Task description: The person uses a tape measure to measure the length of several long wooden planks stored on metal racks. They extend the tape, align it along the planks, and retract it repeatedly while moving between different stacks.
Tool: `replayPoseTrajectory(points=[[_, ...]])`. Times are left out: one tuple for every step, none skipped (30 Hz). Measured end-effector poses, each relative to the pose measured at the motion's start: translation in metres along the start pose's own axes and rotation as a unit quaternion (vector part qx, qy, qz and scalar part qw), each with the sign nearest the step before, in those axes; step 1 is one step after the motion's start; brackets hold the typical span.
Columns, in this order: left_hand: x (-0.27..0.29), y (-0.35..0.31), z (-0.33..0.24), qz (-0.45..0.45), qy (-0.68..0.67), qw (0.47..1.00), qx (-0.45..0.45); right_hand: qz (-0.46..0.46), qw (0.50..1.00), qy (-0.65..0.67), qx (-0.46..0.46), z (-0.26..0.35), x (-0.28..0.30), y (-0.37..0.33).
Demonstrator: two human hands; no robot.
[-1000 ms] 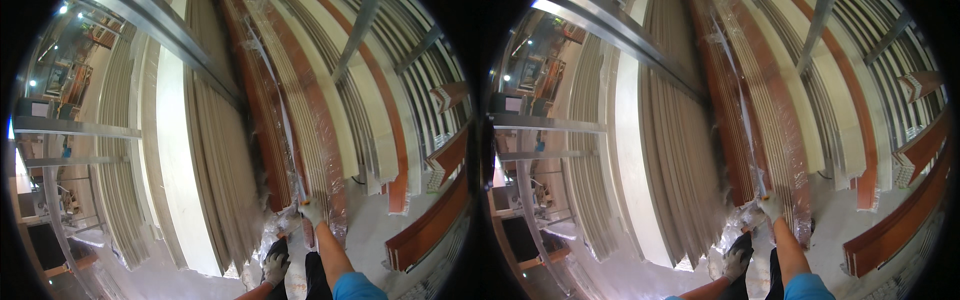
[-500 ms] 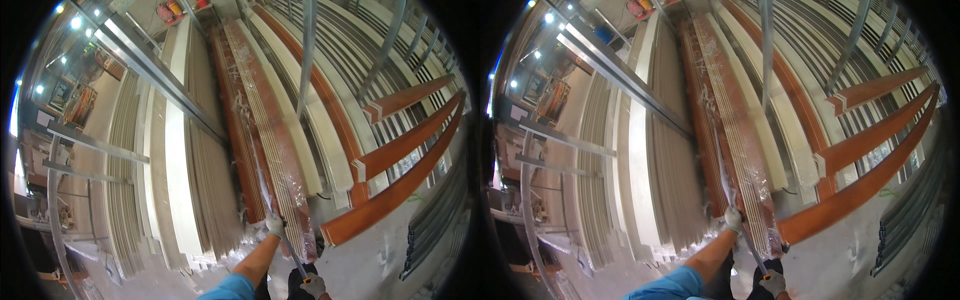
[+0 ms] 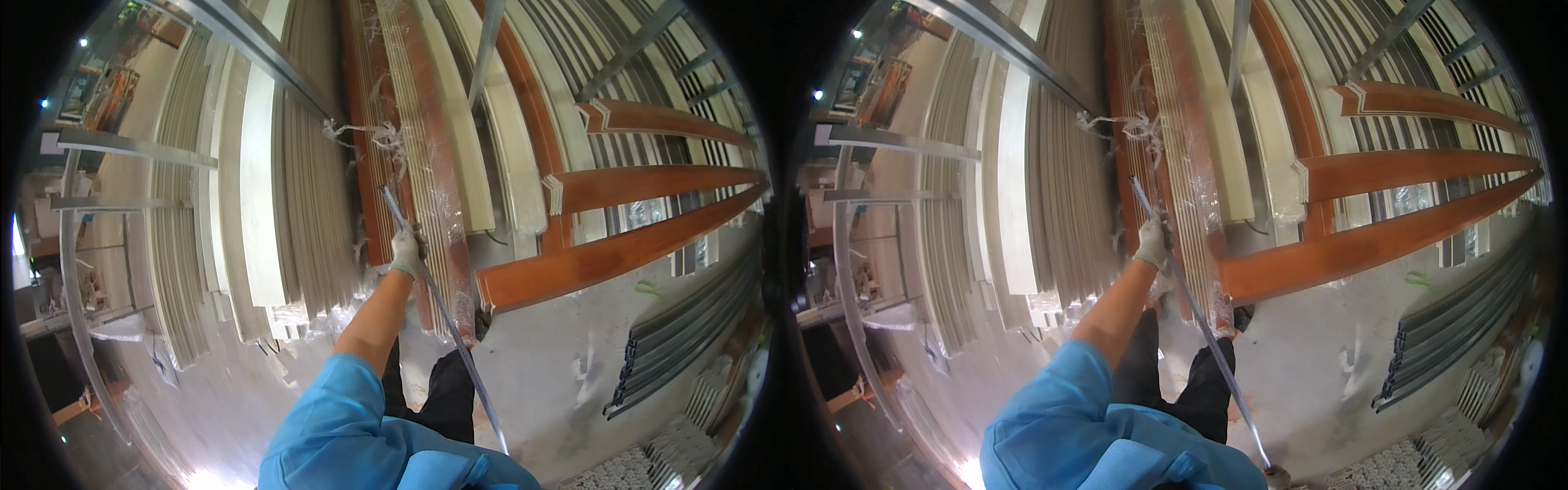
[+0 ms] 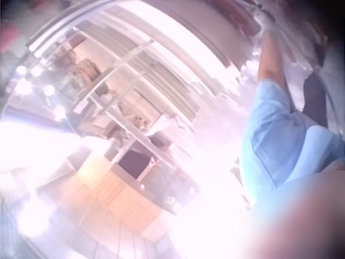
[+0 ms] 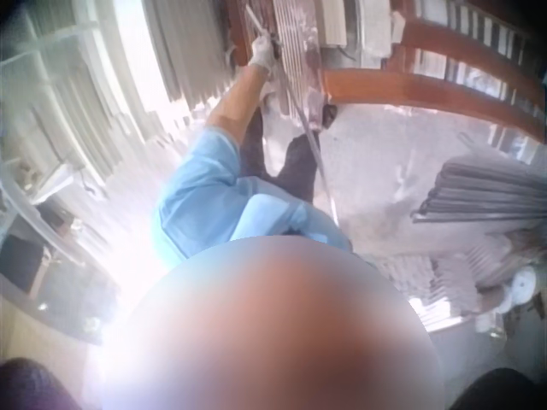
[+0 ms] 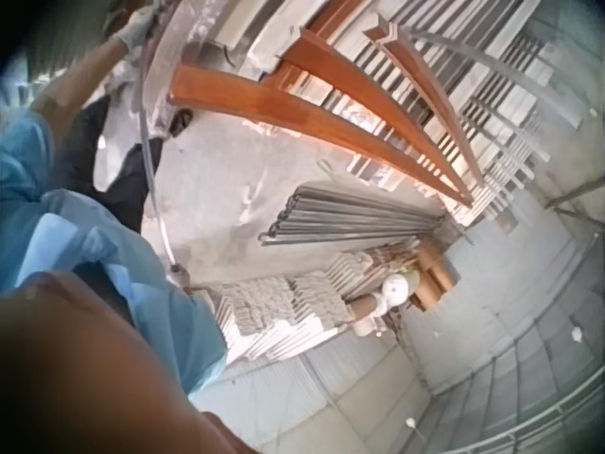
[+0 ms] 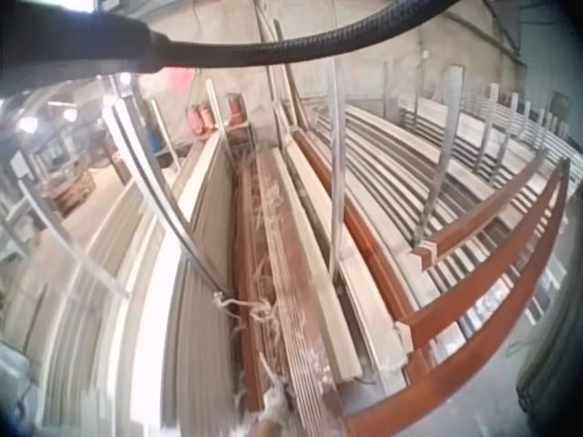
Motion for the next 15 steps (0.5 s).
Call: replayPoseTrajectory(points=[[-0.002,0.0,0.002,0.019,-0.014,1.0,0.006,0.002,1.0,0.018,-0.014,-0.013,0.001,-0.005],[-0.003,0.0,0.003,0.04,-0.033,0.999,0.006,0.006,0.999,0.033,-0.024,-0.024,0.0,-0.011],[-0.005,0.0,0.006,0.058,-0.057,0.997,0.016,0.008,0.998,0.047,-0.032,-0.031,0.001,-0.016],[-0.007,0.002,0.005,0.079,-0.072,0.994,0.015,0.011,0.997,0.059,-0.037,-0.036,0.001,-0.021],[-0.009,0.004,0.007,0.097,-0.091,0.991,0.023,0.012,0.997,0.072,-0.037,-0.038,0.003,-0.024],[-0.012,0.007,0.009,0.117,-0.116,0.986,0.037,0.014,0.996,0.084,-0.035,-0.039,0.004,-0.028],[-0.01,0.012,0.008,0.111,-0.11,0.987,0.023,0.016,0.995,0.094,-0.034,-0.039,0.006,-0.031],[-0.008,0.018,0.009,0.104,-0.109,0.988,0.016,0.015,0.994,0.107,-0.025,-0.035,0.008,-0.032],[-0.008,0.022,0.009,0.109,-0.114,0.988,-0.001,0.017,0.992,0.121,-0.011,-0.028,0.01,-0.032],[-0.007,0.024,0.018,0.1,-0.134,0.986,0.01,0.019,0.991,0.135,0.007,-0.017,0.012,-0.031],[-0.008,0.021,0.025,0.112,-0.116,0.987,-0.003,0.02,0.989,0.142,0.027,-0.002,0.015,-0.03],[-0.01,0.014,0.035,0.126,-0.098,0.987,-0.017,0.016,0.989,0.14,0.046,0.017,0.018,-0.025],[-0.013,0.004,0.046,0.139,-0.081,0.986,-0.031,0.011,0.99,0.121,0.075,0.045,0.021,-0.014],[-0.018,-0.009,0.066,0.142,-0.087,0.986,-0.009,0.005,0.99,0.101,0.103,0.077,0.025,-0.003],[-0.02,-0.029,0.096,0.13,-0.091,0.986,0.045,0.053,0.993,0.05,0.096,0.103,0.015,0.007]])
Point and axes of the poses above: each hand's wrist, its own y-axis towards the middle knuckle, its own x-axis out of the back of the hand, z = x × y, the point moved 10 cm from there along y, towards the middle knuckle, and after that the axes turned 7 degrees about y, right-handed, at the moved point
